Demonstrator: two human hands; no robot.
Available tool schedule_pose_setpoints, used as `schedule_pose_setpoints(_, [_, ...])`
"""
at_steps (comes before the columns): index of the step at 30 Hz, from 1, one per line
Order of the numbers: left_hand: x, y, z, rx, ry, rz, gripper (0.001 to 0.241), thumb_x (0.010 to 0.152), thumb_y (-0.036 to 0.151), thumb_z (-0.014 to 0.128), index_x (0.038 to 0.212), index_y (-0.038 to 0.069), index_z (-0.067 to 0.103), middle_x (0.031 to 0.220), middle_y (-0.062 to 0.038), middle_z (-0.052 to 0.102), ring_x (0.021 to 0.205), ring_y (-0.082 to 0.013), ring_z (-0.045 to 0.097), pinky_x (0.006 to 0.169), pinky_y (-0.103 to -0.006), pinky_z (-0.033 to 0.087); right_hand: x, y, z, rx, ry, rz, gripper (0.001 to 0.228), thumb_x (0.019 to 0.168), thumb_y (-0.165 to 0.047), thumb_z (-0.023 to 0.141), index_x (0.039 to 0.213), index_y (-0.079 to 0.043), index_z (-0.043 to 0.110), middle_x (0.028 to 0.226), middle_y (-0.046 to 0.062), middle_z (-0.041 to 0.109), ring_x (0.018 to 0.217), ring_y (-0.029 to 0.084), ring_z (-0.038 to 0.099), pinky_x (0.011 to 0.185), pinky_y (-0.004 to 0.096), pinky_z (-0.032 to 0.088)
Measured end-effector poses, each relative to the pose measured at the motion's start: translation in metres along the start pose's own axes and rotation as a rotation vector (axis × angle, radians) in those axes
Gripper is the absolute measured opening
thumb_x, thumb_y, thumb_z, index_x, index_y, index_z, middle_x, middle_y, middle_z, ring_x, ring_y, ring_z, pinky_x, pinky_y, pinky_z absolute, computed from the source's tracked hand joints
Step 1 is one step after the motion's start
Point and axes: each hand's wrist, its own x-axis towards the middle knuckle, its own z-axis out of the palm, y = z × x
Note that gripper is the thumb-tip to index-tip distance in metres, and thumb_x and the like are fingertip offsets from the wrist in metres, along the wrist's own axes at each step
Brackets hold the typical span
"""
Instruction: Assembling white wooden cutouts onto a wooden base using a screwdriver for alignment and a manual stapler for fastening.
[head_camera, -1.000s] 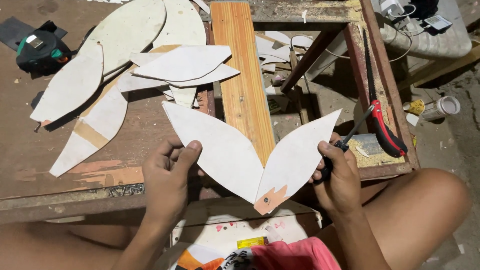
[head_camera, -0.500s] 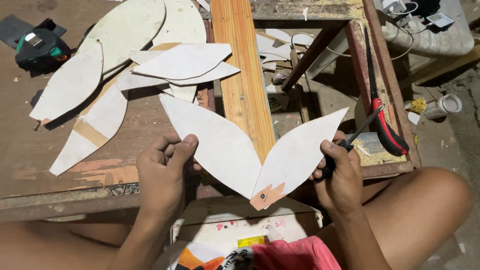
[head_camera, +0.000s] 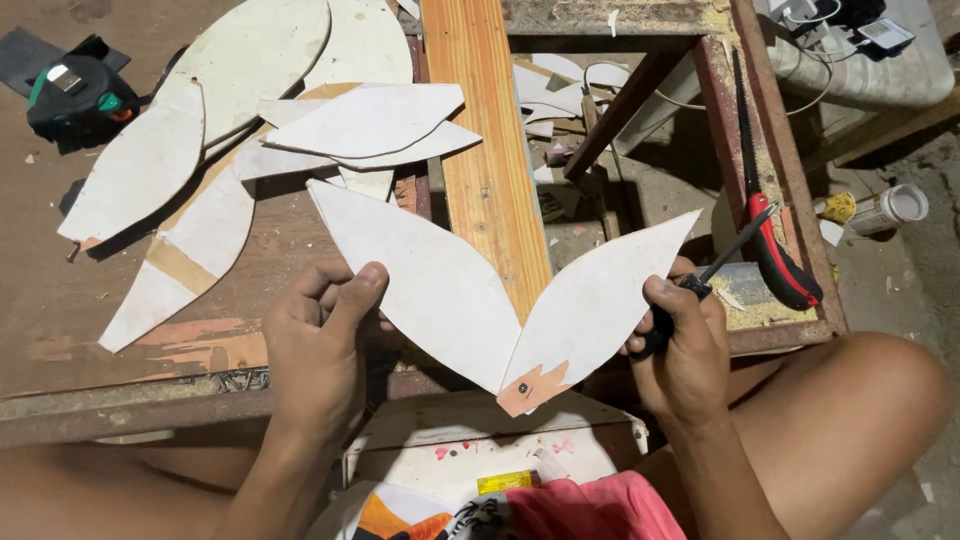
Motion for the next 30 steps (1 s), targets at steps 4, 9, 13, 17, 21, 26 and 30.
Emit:
schedule_pose_setpoints(4, [0.003,-0.006,-0.002,-0.025,-0.005,0.021,0.027,0.093,0.016,0.075,0.098,-0.009,0.067,0.061,-0.016,0.063,0.053,-0.0191,0.064,0.053,-0.0333,0.059,0.001,-0.002,0.001,0.004,0.004,-0.013,0.025,0.094,-0.016,0.062,0.115,-0.002,0.061,0.051,0.003,0.048,0.038,0.012,0.054,0.042,0.028,0.055])
schedule_pose_setpoints(9, [0.002,-0.002,-0.001,-0.05,-0.005,0.024,0.023,0.093,0.013,0.075,0.096,-0.008,0.066,0.057,-0.015,0.061,0.05,-0.0193,0.063,0.051,-0.0325,0.057,0.002,-0.001,-0.001,0.01,0.005,-0.034,0.026,0.094,-0.016,0.063,0.115,-0.001,0.062,0.05,0.004,0.048,0.038,0.012,0.055,0.043,0.028,0.056])
schedule_pose_setpoints(13, [0.004,-0.007,-0.003,-0.077,0.003,0.028,0.022,0.095,0.012,0.074,0.096,-0.008,0.065,0.056,-0.015,0.06,0.051,-0.0194,0.063,0.051,-0.0319,0.056,0.003,0.0,-0.003,0.013,0.003,-0.045,0.025,0.094,-0.015,0.063,0.115,0.0,0.062,0.05,0.005,0.049,0.038,0.013,0.056,0.043,0.028,0.057])
schedule_pose_setpoints(17, [0.004,-0.004,-0.001,-0.108,0.0,0.03,0.019,0.096,0.01,0.072,0.097,-0.007,0.064,0.06,-0.013,0.062,0.053,-0.0175,0.063,0.053,-0.0331,0.057,0.004,0.001,-0.006,0.0,0.003,-0.05,0.026,0.095,-0.015,0.063,0.115,0.001,0.062,0.05,0.005,0.05,0.039,0.013,0.056,0.042,0.028,0.057])
schedule_pose_setpoints(21, [0.008,-0.007,-0.002,-0.146,-0.014,0.055,0.019,0.096,0.01,0.073,0.097,-0.007,0.064,0.058,-0.013,0.06,0.05,-0.0182,0.062,0.05,-0.0319,0.053,0.005,-0.002,-0.003,-0.001,0.008,-0.054,0.026,0.094,-0.015,0.063,0.115,0.0,0.063,0.05,0.006,0.05,0.039,0.013,0.056,0.042,0.028,0.057])
schedule_pose_setpoints(26, [0.007,-0.005,-0.002,-0.15,-0.011,0.048,0.019,0.096,0.01,0.073,0.098,-0.007,0.064,0.06,-0.013,0.061,0.051,-0.0183,0.063,0.05,-0.0315,0.054,0.004,-0.002,-0.003,0.002,0.009,-0.051,0.025,0.095,-0.015,0.063,0.115,0.0,0.063,0.05,0.006,0.051,0.039,0.012,0.056,0.042,0.028,0.056])
schedule_pose_setpoints(30, [0.011,-0.014,-0.006,-0.168,0.009,0.048,0.019,0.096,0.01,0.073,0.098,-0.006,0.063,0.063,-0.012,0.063,0.053,-0.018,0.064,0.052,-0.0315,0.054,0.003,-0.001,-0.002,0.016,0.006,-0.044,0.026,0.095,-0.015,0.063,0.115,0.0,0.063,0.05,0.006,0.051,0.04,0.013,0.057,0.042,0.029,0.057])
